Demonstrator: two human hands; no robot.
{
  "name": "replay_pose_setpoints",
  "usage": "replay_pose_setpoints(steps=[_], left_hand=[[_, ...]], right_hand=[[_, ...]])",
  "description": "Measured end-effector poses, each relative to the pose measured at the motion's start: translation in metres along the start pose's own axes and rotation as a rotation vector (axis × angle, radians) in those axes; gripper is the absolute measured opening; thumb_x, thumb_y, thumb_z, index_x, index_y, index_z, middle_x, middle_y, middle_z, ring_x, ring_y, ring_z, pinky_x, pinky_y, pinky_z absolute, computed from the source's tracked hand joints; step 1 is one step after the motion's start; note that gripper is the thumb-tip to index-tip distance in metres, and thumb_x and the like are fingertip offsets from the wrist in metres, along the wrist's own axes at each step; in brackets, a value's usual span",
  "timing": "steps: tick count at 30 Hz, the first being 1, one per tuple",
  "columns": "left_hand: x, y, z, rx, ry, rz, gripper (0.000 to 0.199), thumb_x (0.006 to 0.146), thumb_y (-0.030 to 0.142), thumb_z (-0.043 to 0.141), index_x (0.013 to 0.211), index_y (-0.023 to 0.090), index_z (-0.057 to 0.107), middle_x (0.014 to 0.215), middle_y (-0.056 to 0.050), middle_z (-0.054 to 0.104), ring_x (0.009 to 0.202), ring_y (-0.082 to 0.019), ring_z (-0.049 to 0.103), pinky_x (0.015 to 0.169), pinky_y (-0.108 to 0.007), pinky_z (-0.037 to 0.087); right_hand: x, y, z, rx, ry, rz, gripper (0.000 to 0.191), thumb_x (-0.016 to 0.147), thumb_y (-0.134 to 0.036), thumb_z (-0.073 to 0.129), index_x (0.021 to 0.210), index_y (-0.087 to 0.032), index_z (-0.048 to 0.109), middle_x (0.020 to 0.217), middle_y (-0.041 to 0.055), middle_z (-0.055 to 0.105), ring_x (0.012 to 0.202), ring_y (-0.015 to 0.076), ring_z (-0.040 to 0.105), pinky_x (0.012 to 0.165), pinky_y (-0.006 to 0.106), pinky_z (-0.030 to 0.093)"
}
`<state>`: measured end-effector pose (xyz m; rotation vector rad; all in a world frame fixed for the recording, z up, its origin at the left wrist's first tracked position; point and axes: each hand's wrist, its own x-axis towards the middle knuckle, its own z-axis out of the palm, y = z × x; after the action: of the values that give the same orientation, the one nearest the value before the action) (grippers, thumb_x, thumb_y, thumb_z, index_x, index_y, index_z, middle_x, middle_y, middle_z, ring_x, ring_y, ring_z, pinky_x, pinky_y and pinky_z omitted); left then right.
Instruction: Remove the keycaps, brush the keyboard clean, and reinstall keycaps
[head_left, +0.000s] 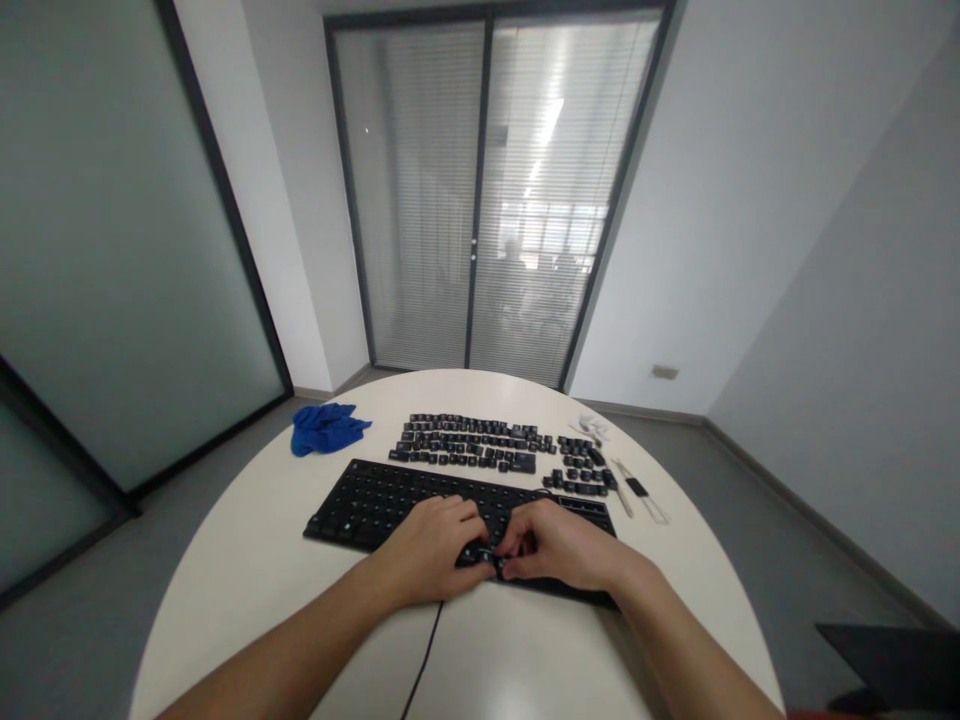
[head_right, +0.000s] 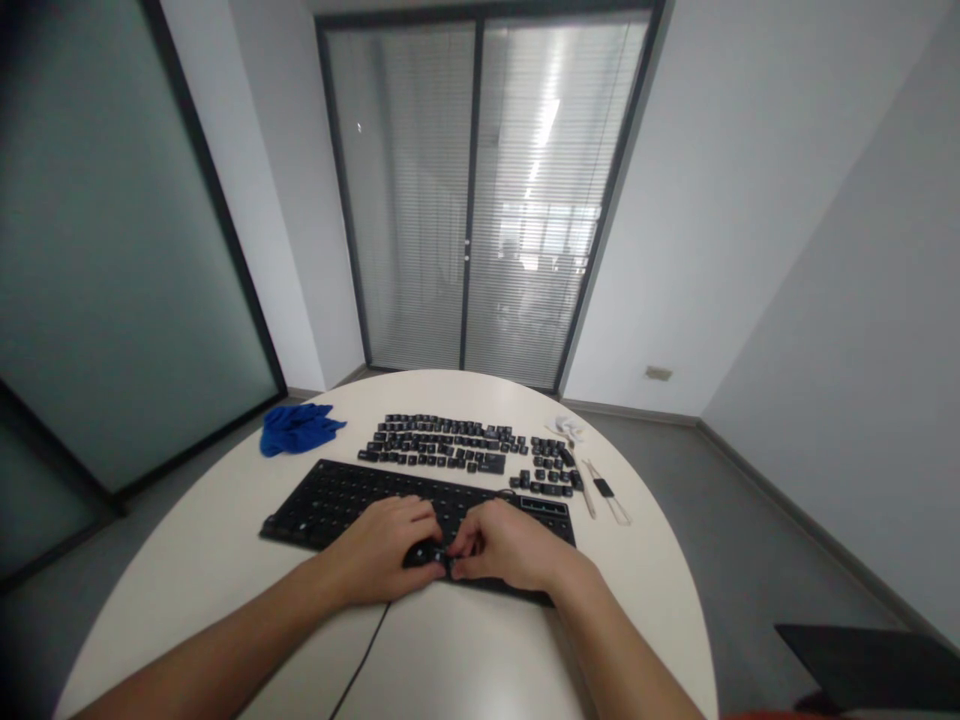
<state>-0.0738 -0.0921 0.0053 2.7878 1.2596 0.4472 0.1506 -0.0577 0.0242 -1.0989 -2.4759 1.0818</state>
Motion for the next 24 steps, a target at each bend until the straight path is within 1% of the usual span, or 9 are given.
replay_pose_setpoints(steps=[5,12,17,20,24], left_hand=[[0.000,0.000,0.001,-0.011,0.013,0.003,0.022,0.085,0.040,0.071,0.094,0.022,0.065,0.095,-0.003,0.066,0.090,-0.023,0.061,0.075,-0.034,0.044],[0.001,0.000,0.000,-0.016,0.013,-0.001,0.021,0.085,0.040,0.070,0.094,0.022,0.065,0.097,-0.002,0.066,0.091,-0.023,0.060,0.075,-0.035,0.044],[0.000,0.001,0.000,-0.014,0.006,-0.007,0.021,0.084,0.040,0.071,0.095,0.022,0.065,0.097,-0.003,0.066,0.091,-0.023,0.060,0.075,-0.035,0.044],[0.001,0.001,0.000,-0.005,0.007,-0.007,0.021,0.084,0.040,0.071,0.093,0.022,0.065,0.097,-0.003,0.066,0.091,-0.023,0.060,0.076,-0.035,0.044],[0.001,0.001,0.000,-0.004,0.002,-0.007,0.021,0.083,0.039,0.071,0.094,0.022,0.064,0.098,-0.002,0.066,0.091,-0.023,0.060,0.076,-0.035,0.044]], right_hand=[[0.001,-0.004,0.000,-0.074,0.003,-0.002,0.013,0.072,-0.027,0.080,0.083,-0.020,0.080,0.078,0.0006,0.076,0.069,0.0164,0.064,0.059,0.022,0.042],[0.000,-0.010,-0.001,-0.216,0.029,-0.027,0.011,0.073,-0.025,0.081,0.084,-0.024,0.081,0.087,0.0006,0.079,0.079,0.0191,0.069,0.068,0.024,0.042],[0.001,-0.013,-0.001,-0.261,0.023,0.004,0.012,0.072,-0.027,0.081,0.084,-0.026,0.081,0.087,0.0002,0.080,0.080,0.0202,0.069,0.066,0.025,0.041],[0.001,-0.017,-0.002,-0.287,0.009,0.038,0.011,0.072,-0.026,0.081,0.083,-0.026,0.081,0.083,-0.0005,0.079,0.076,0.0194,0.069,0.063,0.024,0.040],[0.002,-0.023,0.001,-0.363,-0.004,0.043,0.011,0.073,-0.024,0.078,0.083,-0.026,0.081,0.080,0.0002,0.078,0.073,0.0184,0.067,0.061,0.024,0.037]])
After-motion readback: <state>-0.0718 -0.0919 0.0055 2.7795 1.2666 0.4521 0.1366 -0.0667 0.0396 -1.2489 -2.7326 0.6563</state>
